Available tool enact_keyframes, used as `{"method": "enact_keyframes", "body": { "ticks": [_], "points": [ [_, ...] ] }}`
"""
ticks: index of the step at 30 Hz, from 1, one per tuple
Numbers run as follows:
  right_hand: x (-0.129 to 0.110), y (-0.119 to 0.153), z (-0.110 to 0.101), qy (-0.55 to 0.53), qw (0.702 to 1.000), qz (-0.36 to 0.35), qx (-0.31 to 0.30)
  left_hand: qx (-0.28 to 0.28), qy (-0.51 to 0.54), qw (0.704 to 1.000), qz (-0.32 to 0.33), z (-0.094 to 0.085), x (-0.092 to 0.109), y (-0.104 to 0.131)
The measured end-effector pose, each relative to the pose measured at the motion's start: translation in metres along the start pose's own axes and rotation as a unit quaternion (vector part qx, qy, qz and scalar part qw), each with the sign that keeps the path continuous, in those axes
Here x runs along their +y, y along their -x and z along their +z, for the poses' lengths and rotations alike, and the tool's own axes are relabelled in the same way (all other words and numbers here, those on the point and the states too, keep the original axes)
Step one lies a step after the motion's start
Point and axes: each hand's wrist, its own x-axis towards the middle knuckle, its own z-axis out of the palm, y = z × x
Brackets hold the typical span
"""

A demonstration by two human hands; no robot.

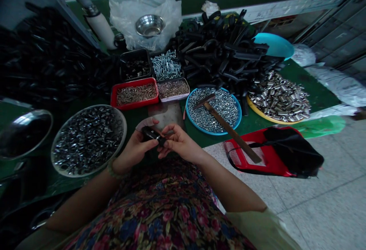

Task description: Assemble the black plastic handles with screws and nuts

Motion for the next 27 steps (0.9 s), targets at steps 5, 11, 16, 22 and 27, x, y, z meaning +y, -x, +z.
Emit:
{"method": "enact_keyframes", "body": {
  "ticks": [5,11,16,22,27],
  "points": [
    [0.010,-0.006,0.012,-0.013,0.997,-0.027,0.069,-0.013,-0.040,0.999,0.008,0.000,0.002,-0.002],
    [-0.023,-0.042,-0.005,0.253,0.967,-0.018,0.017,0.009,-0.266,0.963,0.040,-0.032,0.007,-0.018],
    [-0.069,-0.158,-0.022,0.765,0.627,-0.128,0.069,-0.108,-0.581,0.796,0.130,-0.039,-0.003,-0.055],
    [-0.069,-0.235,-0.019,0.888,0.453,-0.084,0.002,-0.095,-0.668,0.712,0.194,-0.024,-0.028,-0.069],
    [-0.069,-0.229,-0.025,0.898,0.431,-0.086,-0.003,-0.020,-0.637,0.749,0.180,-0.026,-0.030,-0.053]
  ]
}}
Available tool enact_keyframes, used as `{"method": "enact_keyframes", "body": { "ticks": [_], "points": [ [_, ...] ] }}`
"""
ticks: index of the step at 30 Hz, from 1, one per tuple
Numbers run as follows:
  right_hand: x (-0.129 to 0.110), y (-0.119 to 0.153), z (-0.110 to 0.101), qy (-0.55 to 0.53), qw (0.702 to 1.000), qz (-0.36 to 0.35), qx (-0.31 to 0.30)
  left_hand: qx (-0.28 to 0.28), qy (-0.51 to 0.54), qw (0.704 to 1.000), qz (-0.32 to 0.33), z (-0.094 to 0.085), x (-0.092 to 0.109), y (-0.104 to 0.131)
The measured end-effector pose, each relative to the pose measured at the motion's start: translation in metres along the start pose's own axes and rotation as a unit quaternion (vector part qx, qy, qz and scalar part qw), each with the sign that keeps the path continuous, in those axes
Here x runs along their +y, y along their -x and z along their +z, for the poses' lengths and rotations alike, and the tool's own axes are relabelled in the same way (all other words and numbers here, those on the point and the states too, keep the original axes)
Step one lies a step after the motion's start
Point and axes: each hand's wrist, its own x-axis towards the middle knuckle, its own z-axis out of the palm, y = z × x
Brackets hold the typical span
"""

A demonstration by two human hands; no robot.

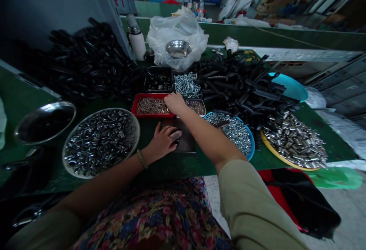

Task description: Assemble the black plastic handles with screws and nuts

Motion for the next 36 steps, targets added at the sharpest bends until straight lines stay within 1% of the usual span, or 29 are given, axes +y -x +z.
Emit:
{"method": "enact_keyframes", "body": {
  "ticks": [2,5,8,11,15,20,23,28,32,36],
  "points": [
    [0.003,0.004,0.001,-0.005,1.000,0.005,0.008,0.007,0.026,0.999,-0.019,0.001,0.000,0.002],
    [0.007,0.010,0.004,-0.031,0.999,-0.003,0.031,0.022,0.051,0.997,-0.060,0.008,0.000,0.001],
    [0.008,0.014,0.007,-0.044,0.999,-0.005,0.023,0.023,0.056,0.995,-0.084,0.015,-0.001,-0.002],
    [0.004,0.008,0.008,-0.030,1.000,0.008,0.004,0.019,0.048,0.995,-0.083,0.016,-0.001,-0.003],
    [-0.002,-0.003,0.005,-0.024,0.999,-0.012,-0.019,0.017,0.047,0.995,-0.091,0.014,0.000,-0.003],
    [-0.003,-0.003,0.004,-0.036,0.999,0.004,-0.010,0.009,0.045,0.995,-0.088,0.015,0.000,-0.002],
    [-0.007,-0.006,0.007,-0.048,0.999,0.006,-0.012,0.013,0.042,0.995,-0.087,0.015,-0.001,-0.002],
    [-0.019,-0.017,0.007,-0.066,0.997,-0.002,-0.050,0.015,0.028,0.997,-0.077,0.014,-0.001,-0.001],
    [-0.020,-0.016,0.003,-0.069,0.996,0.000,-0.055,0.014,0.027,0.997,-0.077,0.013,-0.001,-0.001],
    [-0.018,-0.012,0.005,-0.084,0.995,-0.001,-0.058,0.012,0.036,0.996,-0.084,0.013,-0.001,-0.001]
  ]
}}
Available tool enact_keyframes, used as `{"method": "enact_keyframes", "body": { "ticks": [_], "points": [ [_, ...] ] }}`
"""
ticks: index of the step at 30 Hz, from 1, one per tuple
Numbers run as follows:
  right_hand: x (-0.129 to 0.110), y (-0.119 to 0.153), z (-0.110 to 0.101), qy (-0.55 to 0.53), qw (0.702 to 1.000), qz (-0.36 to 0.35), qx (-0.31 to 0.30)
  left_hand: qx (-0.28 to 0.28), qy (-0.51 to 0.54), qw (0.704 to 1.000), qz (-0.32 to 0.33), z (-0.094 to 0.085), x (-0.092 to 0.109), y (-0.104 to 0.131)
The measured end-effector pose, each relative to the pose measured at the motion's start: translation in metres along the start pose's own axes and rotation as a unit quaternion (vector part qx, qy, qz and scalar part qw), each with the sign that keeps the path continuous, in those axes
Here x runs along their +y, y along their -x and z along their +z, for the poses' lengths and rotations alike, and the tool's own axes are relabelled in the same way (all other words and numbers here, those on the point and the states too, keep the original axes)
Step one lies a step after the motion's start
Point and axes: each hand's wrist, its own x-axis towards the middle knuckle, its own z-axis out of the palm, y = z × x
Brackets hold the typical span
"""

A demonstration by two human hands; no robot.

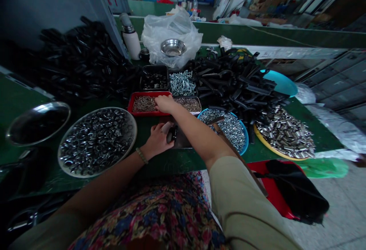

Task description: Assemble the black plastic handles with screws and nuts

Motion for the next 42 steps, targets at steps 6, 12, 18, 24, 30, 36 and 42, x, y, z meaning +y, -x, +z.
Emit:
{"method": "enact_keyframes", "body": {
  "ticks": [6,12,18,24,30,36,42],
  "points": [
    [0.001,-0.002,-0.004,-0.027,0.999,0.008,0.035,-0.001,0.002,1.000,-0.008,0.002,-0.001,-0.001],
    [0.011,0.041,-0.012,-0.214,0.961,0.058,0.164,0.008,0.003,1.000,-0.007,0.004,0.000,-0.001],
    [0.022,0.135,0.023,-0.386,0.916,0.058,0.096,0.014,0.029,0.999,-0.031,0.007,-0.001,-0.001],
    [0.018,0.149,0.036,-0.284,0.946,0.139,0.069,0.021,0.029,0.999,-0.033,0.008,-0.001,-0.002],
    [0.004,0.145,0.042,-0.063,0.994,0.060,0.071,0.019,0.019,0.999,-0.032,0.008,0.000,-0.002],
    [0.010,0.168,0.043,0.046,0.994,0.023,0.096,0.025,0.027,0.999,-0.032,0.007,0.000,-0.002],
    [0.063,0.248,0.042,0.115,0.916,0.379,0.064,0.024,0.038,0.998,-0.032,0.007,-0.001,-0.003]
  ]
}}
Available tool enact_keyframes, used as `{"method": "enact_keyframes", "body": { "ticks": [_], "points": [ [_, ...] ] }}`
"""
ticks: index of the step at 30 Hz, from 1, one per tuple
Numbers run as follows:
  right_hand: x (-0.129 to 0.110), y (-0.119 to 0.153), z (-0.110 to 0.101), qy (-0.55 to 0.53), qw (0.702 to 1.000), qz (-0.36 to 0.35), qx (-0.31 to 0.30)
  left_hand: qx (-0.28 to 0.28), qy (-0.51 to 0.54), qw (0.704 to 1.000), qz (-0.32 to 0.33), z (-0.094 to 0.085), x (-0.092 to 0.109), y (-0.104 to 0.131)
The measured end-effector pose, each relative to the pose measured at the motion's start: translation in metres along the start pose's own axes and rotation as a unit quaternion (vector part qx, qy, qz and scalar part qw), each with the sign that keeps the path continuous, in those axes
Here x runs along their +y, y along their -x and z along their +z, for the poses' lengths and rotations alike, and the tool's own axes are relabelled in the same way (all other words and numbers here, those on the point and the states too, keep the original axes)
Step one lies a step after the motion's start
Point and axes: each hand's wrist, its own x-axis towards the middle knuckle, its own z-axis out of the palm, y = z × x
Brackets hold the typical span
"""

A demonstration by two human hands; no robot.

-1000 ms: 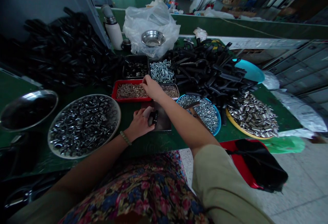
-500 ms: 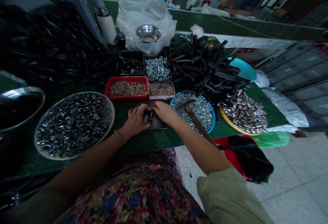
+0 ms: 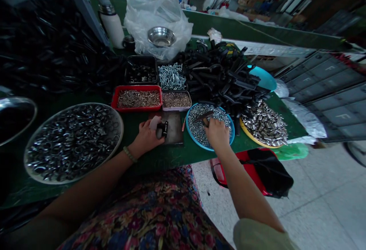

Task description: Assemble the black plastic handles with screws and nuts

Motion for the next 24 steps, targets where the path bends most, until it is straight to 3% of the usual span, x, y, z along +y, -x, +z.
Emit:
{"method": "enact_keyframes", "body": {
  "ticks": [2,4,6,9,12,14,19,24],
  "points": [
    [0.011,0.007,0.002,0.007,0.999,0.011,-0.040,-0.004,0.003,1.000,-0.005,0.000,0.000,-0.001],
    [0.004,0.015,-0.004,-0.036,0.998,0.008,-0.042,-0.007,0.010,1.000,-0.010,-0.001,0.000,-0.001],
    [-0.017,0.022,-0.018,-0.130,0.991,-0.015,-0.037,-0.006,0.020,1.000,-0.010,-0.001,0.000,-0.001],
    [-0.053,0.028,-0.045,-0.277,0.951,-0.124,-0.065,-0.001,0.022,1.000,-0.006,0.000,0.000,0.000],
    [-0.077,0.027,-0.062,-0.339,0.923,-0.174,-0.058,-0.001,0.012,1.000,-0.008,0.001,-0.001,0.000],
    [-0.084,0.025,-0.064,-0.342,0.925,-0.162,-0.041,-0.002,0.010,1.000,-0.009,0.002,-0.002,0.000],
    [-0.073,0.021,-0.051,-0.302,0.935,-0.154,-0.107,0.002,0.004,1.000,0.005,-0.003,0.000,0.002],
    [-0.033,0.015,-0.029,-0.145,0.987,0.040,-0.055,-0.047,-0.024,0.996,0.066,-0.008,0.002,-0.004]
  ]
}}
